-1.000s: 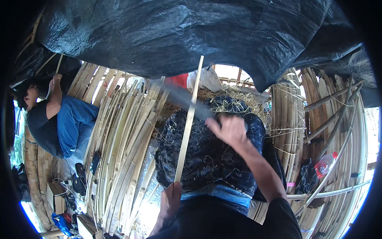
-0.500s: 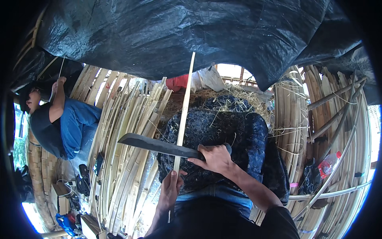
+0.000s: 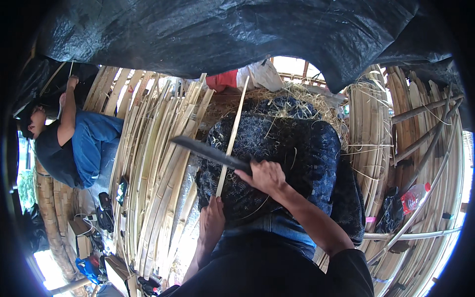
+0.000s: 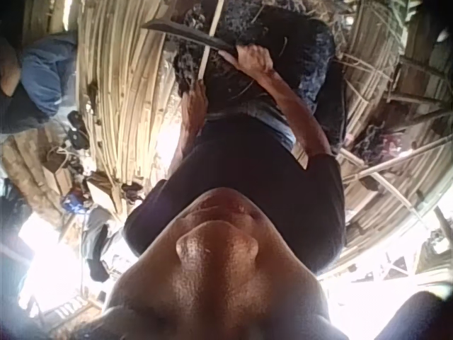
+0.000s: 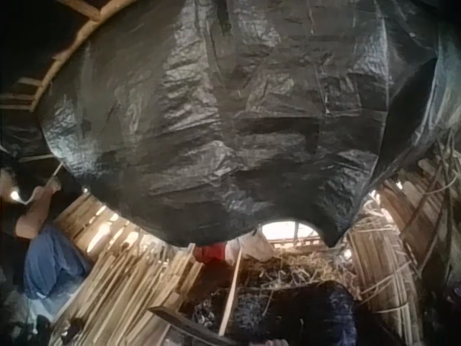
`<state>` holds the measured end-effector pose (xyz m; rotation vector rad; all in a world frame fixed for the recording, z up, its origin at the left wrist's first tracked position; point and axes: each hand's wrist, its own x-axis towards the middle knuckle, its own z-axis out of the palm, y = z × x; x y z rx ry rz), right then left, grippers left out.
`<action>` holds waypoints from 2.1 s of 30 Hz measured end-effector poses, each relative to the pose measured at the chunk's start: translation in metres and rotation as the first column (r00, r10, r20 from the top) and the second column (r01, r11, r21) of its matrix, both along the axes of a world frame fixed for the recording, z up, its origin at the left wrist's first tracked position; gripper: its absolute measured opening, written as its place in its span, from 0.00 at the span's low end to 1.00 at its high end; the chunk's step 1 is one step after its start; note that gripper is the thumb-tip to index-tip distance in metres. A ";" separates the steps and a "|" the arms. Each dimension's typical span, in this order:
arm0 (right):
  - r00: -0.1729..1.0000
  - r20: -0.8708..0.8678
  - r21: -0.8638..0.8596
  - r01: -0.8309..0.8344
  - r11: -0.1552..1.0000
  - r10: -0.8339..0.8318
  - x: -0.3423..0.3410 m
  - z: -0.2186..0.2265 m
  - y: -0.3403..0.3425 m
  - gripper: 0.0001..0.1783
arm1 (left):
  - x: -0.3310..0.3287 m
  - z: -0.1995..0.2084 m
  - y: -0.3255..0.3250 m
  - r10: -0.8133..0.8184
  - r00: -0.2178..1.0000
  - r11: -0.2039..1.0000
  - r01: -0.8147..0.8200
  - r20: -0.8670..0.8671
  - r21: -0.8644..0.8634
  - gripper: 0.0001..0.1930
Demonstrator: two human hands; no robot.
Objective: Shaving and smoothing strips of bamboo using a large knife or machete.
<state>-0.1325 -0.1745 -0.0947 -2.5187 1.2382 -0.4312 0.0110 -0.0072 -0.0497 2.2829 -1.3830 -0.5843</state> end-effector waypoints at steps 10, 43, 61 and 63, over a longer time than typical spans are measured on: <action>0.999 -0.023 0.077 -0.028 0.997 0.030 -0.005 -0.010 0.000 0.35 | 0.001 0.051 0.061 0.065 0.995 0.976 -0.047 -0.081 0.212 0.10; 0.947 -0.035 0.135 -0.312 0.940 0.319 -0.004 0.016 0.002 0.36 | 0.001 0.001 0.030 0.072 0.996 0.977 -0.082 0.054 0.195 0.13; 0.931 -0.127 0.073 -0.334 0.940 0.341 -0.006 -0.002 -0.036 0.38 | 0.004 -0.028 0.050 0.096 0.995 0.987 -0.094 -0.009 0.133 0.14; 0.986 -0.081 0.110 -0.139 0.984 0.149 -0.009 -0.003 -0.063 0.37 | 0.004 -0.024 0.047 0.094 0.995 0.987 -0.089 -0.035 0.131 0.14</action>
